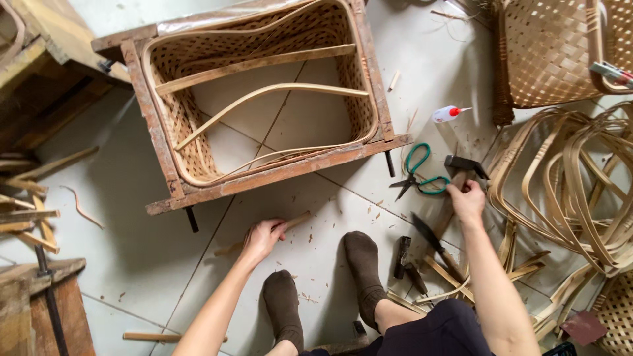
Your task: The person inserts thin wooden strips into a rectangular basket frame, bends and secures them with a hammer, and applies glue to the joints. They repeat this process for multiple strips, adjusting the basket's position as needed.
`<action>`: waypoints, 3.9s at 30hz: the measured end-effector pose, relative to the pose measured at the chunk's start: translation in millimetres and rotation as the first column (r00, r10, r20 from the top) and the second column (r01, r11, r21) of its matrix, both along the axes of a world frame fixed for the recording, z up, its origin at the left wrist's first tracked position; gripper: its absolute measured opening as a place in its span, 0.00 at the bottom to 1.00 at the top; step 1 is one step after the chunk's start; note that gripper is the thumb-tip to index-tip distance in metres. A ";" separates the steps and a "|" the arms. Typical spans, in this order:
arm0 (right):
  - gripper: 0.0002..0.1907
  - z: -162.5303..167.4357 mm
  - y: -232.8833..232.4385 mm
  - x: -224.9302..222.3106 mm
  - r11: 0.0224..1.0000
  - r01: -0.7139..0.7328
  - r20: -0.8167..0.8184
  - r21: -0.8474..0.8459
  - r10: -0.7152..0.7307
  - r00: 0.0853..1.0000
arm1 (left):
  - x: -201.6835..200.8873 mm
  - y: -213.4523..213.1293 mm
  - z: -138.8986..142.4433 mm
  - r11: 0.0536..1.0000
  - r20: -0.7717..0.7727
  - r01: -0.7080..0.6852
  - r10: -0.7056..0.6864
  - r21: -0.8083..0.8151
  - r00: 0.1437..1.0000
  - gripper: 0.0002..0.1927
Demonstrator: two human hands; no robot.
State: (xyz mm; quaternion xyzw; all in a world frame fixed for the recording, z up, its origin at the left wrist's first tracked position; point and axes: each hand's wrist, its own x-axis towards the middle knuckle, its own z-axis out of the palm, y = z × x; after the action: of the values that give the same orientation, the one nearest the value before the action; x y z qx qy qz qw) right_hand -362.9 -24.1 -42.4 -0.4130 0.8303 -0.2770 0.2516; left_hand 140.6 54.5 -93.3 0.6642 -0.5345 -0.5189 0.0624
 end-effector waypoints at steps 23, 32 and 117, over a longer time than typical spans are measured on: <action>0.14 40.8 31.5 62.2 0.759 -0.524 0.232 -0.386 0.630 0.741 | 11.2 -19.4 -23.1 0.971 0.217 0.173 -0.135 -0.165 0.967 0.12; 0.21 24.5 33.7 221.4 0.209 -0.963 -0.141 0.167 0.972 0.187 | 10.2 -43.7 -17.2 0.986 0.247 0.151 -0.164 0.071 0.955 0.13; 0.15 -16.8 33.8 212.1 0.450 -0.863 0.081 0.230 0.875 0.478 | 20.6 -3.7 5.4 0.955 0.040 0.012 0.000 -0.297 0.999 0.14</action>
State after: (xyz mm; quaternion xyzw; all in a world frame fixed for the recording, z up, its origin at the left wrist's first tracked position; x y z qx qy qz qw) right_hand -150.8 9.7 -59.2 -0.7518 0.5357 0.0029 0.3846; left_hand 161.2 50.7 -87.9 0.6556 -0.6097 -0.4196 0.1494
